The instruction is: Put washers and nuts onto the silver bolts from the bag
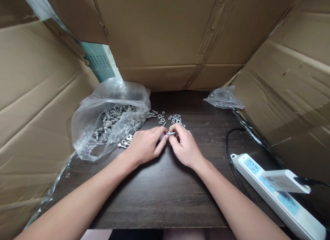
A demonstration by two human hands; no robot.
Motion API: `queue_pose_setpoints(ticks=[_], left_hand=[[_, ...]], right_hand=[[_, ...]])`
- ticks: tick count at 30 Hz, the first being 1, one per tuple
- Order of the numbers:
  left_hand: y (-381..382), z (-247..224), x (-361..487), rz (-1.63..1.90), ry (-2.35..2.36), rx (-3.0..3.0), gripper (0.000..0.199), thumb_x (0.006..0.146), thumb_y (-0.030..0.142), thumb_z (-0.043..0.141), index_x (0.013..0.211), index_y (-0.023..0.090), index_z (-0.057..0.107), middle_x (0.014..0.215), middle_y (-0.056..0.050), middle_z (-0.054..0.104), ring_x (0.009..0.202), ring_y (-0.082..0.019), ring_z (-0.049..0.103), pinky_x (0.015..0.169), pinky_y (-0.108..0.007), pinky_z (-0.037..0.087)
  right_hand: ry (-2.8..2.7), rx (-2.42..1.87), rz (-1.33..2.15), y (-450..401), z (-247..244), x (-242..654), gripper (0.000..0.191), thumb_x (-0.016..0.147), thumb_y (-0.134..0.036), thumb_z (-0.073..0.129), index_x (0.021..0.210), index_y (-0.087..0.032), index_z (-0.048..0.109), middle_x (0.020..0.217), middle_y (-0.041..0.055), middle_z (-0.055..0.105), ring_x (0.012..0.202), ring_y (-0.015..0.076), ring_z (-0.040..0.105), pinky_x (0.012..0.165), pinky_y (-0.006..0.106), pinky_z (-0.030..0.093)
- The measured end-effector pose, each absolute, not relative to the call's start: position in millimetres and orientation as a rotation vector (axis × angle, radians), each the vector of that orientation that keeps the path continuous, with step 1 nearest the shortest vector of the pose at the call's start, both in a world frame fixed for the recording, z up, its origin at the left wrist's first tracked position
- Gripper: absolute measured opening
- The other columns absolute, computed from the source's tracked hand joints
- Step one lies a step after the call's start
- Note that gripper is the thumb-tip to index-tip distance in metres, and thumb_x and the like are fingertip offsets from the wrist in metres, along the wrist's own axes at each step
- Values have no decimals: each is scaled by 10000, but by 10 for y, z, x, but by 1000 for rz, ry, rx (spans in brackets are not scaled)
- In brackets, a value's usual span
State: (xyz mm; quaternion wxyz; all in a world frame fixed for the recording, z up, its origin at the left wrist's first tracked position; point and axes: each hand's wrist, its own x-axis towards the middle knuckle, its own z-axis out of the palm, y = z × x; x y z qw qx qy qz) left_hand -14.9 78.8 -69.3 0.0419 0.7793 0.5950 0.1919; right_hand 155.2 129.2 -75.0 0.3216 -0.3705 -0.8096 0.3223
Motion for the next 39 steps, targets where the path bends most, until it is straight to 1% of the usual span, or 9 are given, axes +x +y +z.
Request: queue_pose_setpoints(ticks=[5,12,18,21,24,26,28,32,39], left_hand=[[783,-695,-141,596,1820,2404,260,1020,352,396,1139,209,578,1041,-34,717,861,-225,697,661,-322,478],[779,-687,-139,640,1783,2399,259,1019,331,399,1170,218,576,1081,-35,715,898,-218,699,678,-310,485],[787,-681,-140,644,1798,2395,268,1026,340,381,1168,217,574,1083,-31,710,898,-222,696,672,-316,480],[785,-679,-141,634,1816,2393,263,1024,341,383,1160,218,572,1070,-27,706,891,-224,694,664,-321,475],[787,-676,-140,614,1824,2392,259,1023,351,383,1134,215,573,1043,-26,702,863,-227,689,653,-329,472],[790,-676,-140,616,1827,2395,260,1024,351,380,1140,214,568,1052,-29,699,855,-223,686,651,-328,472],[792,-678,-142,629,1827,2399,261,1026,345,376,1152,212,562,1058,-33,696,859,-218,684,654,-323,474],[789,-685,-148,643,1825,2410,259,1024,334,372,1155,208,556,1069,-35,690,875,-220,685,658,-324,479],[794,-696,-142,623,1831,2408,246,1021,344,367,1140,222,543,1037,-22,688,843,-222,678,642,-323,462]], right_hand=[[-2103,-942,873,1304,-748,1563,50,902,-178,445,876,-190,485,876,31,577,801,169,514,746,287,370],[-2118,-991,886,1290,-739,1562,305,1012,-295,381,726,-195,418,697,1,518,669,146,478,660,289,326],[-2124,-998,887,1286,-742,1556,358,1028,-325,354,696,-196,383,664,-2,493,633,141,452,637,296,304],[-2132,-983,871,1284,-742,1554,282,1000,-285,383,734,-197,413,717,8,520,681,154,475,666,301,326],[-2097,-969,834,1278,-731,1555,17,885,-185,469,871,-195,470,884,31,546,760,166,490,719,304,372],[-2059,-970,835,1275,-721,1556,80,846,-167,487,920,-194,474,965,44,535,790,167,494,735,308,391],[-2039,-972,856,1276,-714,1557,32,894,-196,464,912,-194,490,996,51,530,832,172,510,770,317,402],[-2060,-930,846,1286,-719,1554,175,978,-239,410,837,-189,501,973,59,529,892,179,527,828,329,404],[-2068,-867,796,1291,-744,1537,75,912,-159,455,867,-182,510,945,54,530,810,162,507,723,304,418]])
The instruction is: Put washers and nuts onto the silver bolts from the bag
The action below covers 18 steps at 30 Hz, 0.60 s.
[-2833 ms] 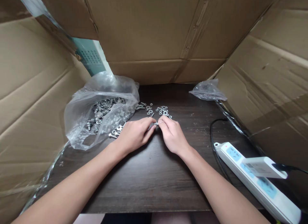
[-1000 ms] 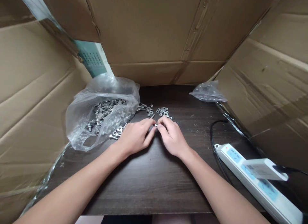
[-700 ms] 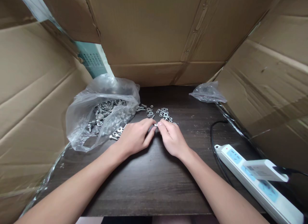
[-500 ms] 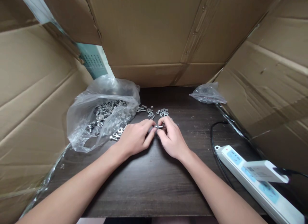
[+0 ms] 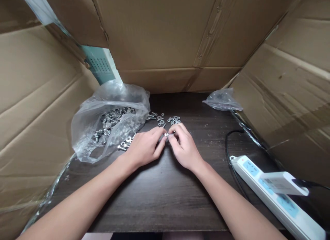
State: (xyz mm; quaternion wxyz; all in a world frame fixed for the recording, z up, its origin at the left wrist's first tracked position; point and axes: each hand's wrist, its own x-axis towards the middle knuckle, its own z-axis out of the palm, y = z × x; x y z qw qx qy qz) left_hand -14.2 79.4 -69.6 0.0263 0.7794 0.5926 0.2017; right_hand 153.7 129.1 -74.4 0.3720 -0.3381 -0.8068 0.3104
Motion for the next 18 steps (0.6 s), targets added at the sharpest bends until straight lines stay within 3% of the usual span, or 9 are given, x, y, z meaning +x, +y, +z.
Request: queue_pose_setpoints(ticks=[4,11,18], left_hand=[[792,-698,-155,627,1835,2390,230,1017,346,373,1111,220,541,1011,-22,681,825,-219,669,630,-321,445],[799,-709,-162,663,1811,2401,213,1004,332,409,1109,206,546,989,-26,675,764,-192,644,619,-309,424],[796,-713,-151,686,1784,2449,215,1012,327,409,1134,214,545,1018,-18,683,765,-185,656,608,-302,417]], right_hand=[[-2053,-863,788,1280,-744,1529,80,866,-137,485,918,-180,527,987,62,531,832,165,515,674,286,422],[-2080,-872,801,1286,-745,1538,77,938,-173,454,908,-179,524,972,59,540,839,164,519,711,293,417],[-2096,-850,775,1319,-777,1534,290,1024,-247,380,751,-183,454,826,42,511,795,160,493,758,307,379]])
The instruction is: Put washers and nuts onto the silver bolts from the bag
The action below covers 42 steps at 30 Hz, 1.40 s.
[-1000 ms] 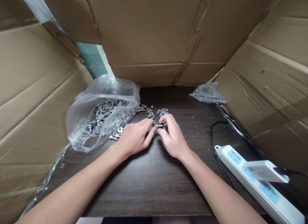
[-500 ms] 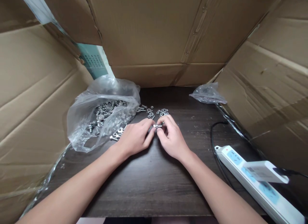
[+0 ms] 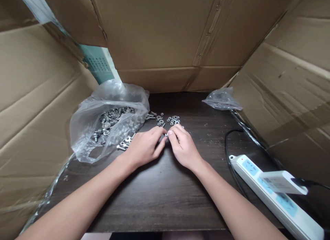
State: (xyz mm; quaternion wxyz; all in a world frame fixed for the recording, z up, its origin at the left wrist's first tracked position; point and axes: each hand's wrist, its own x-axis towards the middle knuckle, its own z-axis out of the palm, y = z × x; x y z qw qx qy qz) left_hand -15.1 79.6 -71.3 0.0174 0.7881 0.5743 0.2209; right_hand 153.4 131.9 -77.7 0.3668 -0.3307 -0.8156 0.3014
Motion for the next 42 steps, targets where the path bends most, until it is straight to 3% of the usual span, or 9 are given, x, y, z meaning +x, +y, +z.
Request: queue_pose_setpoints(ticks=[5,12,19,23,28,37,42], left_hand=[[782,-703,-156,715,1757,2475,211,1009,319,416,1124,209,553,1011,-11,687,767,-179,661,605,-303,419],[774,-696,-168,730,1777,2449,212,1007,319,417,1124,210,557,1024,-20,691,785,-182,661,627,-300,432],[785,-708,-151,763,1731,2475,208,1000,299,423,1143,219,551,1038,-13,698,783,-177,666,617,-292,426],[776,-715,-164,758,1747,2475,212,1004,310,420,1136,214,555,1032,-11,697,786,-180,671,620,-299,437],[784,-710,-166,725,1783,2455,224,1011,326,413,1132,208,560,1033,-17,699,795,-186,675,627,-307,448],[768,-718,-162,735,1731,2465,220,1008,309,422,1144,203,560,1052,-22,695,799,-188,673,646,-318,465],[780,-710,-155,729,1740,2451,224,1009,322,422,1144,208,561,1046,-20,697,806,-189,675,637,-315,453]], right_hand=[[-2079,-873,835,1314,-772,1540,385,1043,-296,363,676,-189,411,722,21,474,706,150,464,688,305,348],[-2089,-875,879,1294,-740,1544,275,995,-223,395,726,-184,436,762,21,519,734,147,485,703,286,351],[-2119,-895,833,1312,-755,1529,384,1018,-301,369,649,-197,345,584,-19,402,549,120,357,586,290,276],[-2094,-914,848,1298,-745,1529,387,1026,-315,366,660,-193,375,625,-6,451,587,126,401,611,282,302],[-2065,-934,905,1284,-719,1543,249,1006,-259,393,777,-188,458,756,9,539,712,143,489,691,270,356],[-2131,-949,805,1302,-769,1526,367,1031,-331,346,688,-201,354,593,-17,428,543,120,379,575,285,270],[-2104,-983,884,1284,-732,1531,387,1041,-362,336,698,-195,400,622,-10,461,579,125,419,593,279,295]])
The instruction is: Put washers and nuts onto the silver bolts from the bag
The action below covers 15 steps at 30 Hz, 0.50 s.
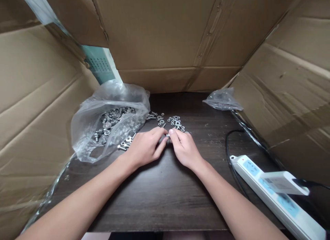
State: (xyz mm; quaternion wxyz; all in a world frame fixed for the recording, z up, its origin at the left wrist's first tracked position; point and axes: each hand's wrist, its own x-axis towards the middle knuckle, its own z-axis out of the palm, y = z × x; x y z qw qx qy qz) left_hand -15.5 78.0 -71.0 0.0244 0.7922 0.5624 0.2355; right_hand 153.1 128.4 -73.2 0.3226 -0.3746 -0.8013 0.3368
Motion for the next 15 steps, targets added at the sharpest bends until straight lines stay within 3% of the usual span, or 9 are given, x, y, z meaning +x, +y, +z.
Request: queue_pose_setpoints(ticks=[7,15], left_hand=[[784,-705,-165,745,1759,2424,224,1008,328,424,1135,205,563,1014,-24,694,781,-182,661,628,-312,440],[788,-717,-165,750,1703,2432,215,1007,317,426,1132,195,553,1030,-44,686,787,-174,656,639,-299,446]], right_hand=[[-2088,-937,917,1284,-711,1553,250,997,-269,391,765,-193,446,713,0,525,660,141,469,655,275,342],[-2112,-971,824,1293,-745,1540,390,1009,-339,392,651,-195,337,556,-26,395,526,109,349,550,277,259]])
